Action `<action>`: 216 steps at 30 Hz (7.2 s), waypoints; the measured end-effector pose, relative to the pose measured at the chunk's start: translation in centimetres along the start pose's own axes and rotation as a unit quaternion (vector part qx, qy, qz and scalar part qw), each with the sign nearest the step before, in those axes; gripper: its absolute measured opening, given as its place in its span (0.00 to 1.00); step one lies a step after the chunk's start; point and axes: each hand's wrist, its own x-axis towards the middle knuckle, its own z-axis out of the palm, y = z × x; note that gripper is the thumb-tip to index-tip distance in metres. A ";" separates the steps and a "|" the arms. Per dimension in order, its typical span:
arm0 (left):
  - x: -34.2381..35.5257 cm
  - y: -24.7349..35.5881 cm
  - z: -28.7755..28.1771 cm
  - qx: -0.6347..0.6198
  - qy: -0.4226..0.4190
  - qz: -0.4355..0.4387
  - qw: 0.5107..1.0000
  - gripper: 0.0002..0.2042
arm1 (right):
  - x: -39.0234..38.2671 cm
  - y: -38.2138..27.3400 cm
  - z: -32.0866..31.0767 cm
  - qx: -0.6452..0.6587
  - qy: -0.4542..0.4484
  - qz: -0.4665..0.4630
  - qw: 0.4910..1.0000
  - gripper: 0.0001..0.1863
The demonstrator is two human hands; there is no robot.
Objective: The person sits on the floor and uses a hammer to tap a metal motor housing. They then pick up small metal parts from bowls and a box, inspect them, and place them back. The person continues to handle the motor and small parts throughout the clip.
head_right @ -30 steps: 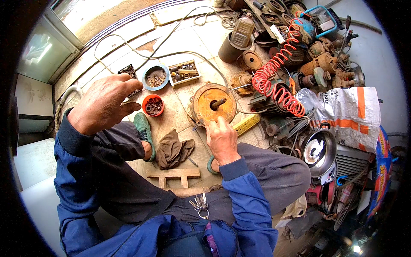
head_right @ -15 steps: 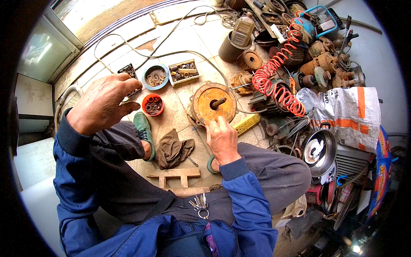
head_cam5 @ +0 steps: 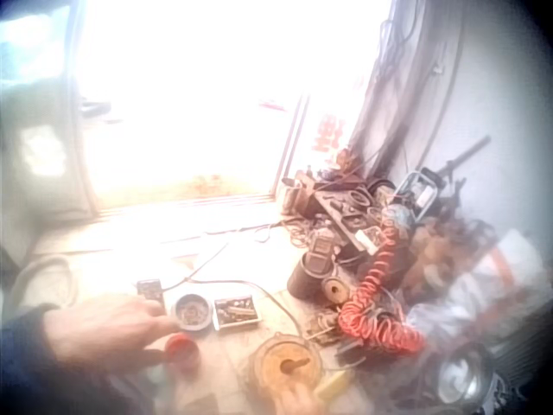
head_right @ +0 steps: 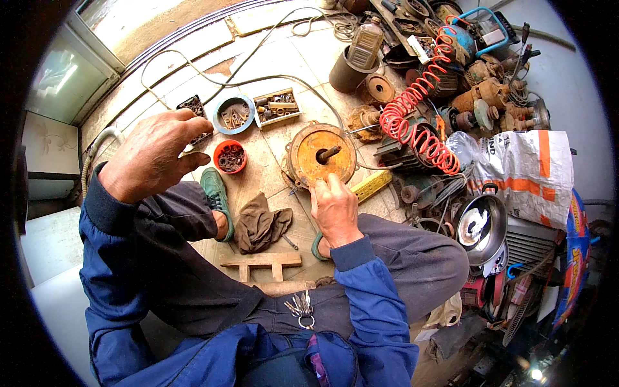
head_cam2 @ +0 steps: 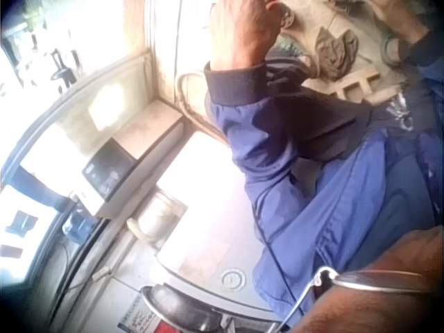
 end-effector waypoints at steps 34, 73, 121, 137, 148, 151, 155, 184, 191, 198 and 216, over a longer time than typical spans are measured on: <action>0.1 -0.2 0.2 -0.001 0.006 0.007 1.000 0.19 | 0.1 -0.1 -0.3 0.004 -0.011 0.017 1.000 0.05; -0.2 -0.3 0.1 -0.005 0.014 0.014 1.000 0.18 | 0.0 0.1 0.1 0.011 0.011 0.000 1.000 0.09; 1.2 0.3 0.4 -0.021 -0.029 -0.008 0.999 0.17 | 4.1 6.0 -0.6 0.137 0.034 0.152 0.978 0.54; 1.3 0.3 0.0 -0.006 -0.069 -0.044 0.997 0.21 | 8.0 6.4 2.4 -0.033 0.046 -0.025 0.998 0.40; 0.9 0.6 -0.1 -0.017 -0.057 -0.034 0.998 0.22 | 9.0 6.3 2.7 0.063 0.007 0.041 0.997 0.34; 0.5 0.0 0.3 -0.019 -0.052 -0.034 0.998 0.22 | 9.9 6.4 2.9 0.061 0.003 0.082 0.995 0.34; 0.3 -0.8 0.3 -0.037 -0.072 -0.061 0.995 0.21 | 11.5 7.0 2.4 0.071 -0.012 0.148 0.986 0.35; 11.2 4.3 37.0 -0.729 -0.013 -0.441 0.523 0.41 | 12.6 13.2 3.6 0.101 0.042 0.292 0.950 0.33; 14.7 2.8 38.9 -0.793 0.008 -0.405 0.456 0.35 | 13.5 12.2 3.5 0.107 0.031 0.314 0.943 0.31; 17.0 4.3 40.9 -0.719 0.116 -0.475 0.494 0.37 | 13.6 12.6 4.0 0.137 0.025 0.335 0.932 0.30; 16.6 4.3 41.4 -0.745 0.083 -0.467 0.469 0.39 | 11.8 15.9 4.2 0.205 0.016 0.382 0.901 0.30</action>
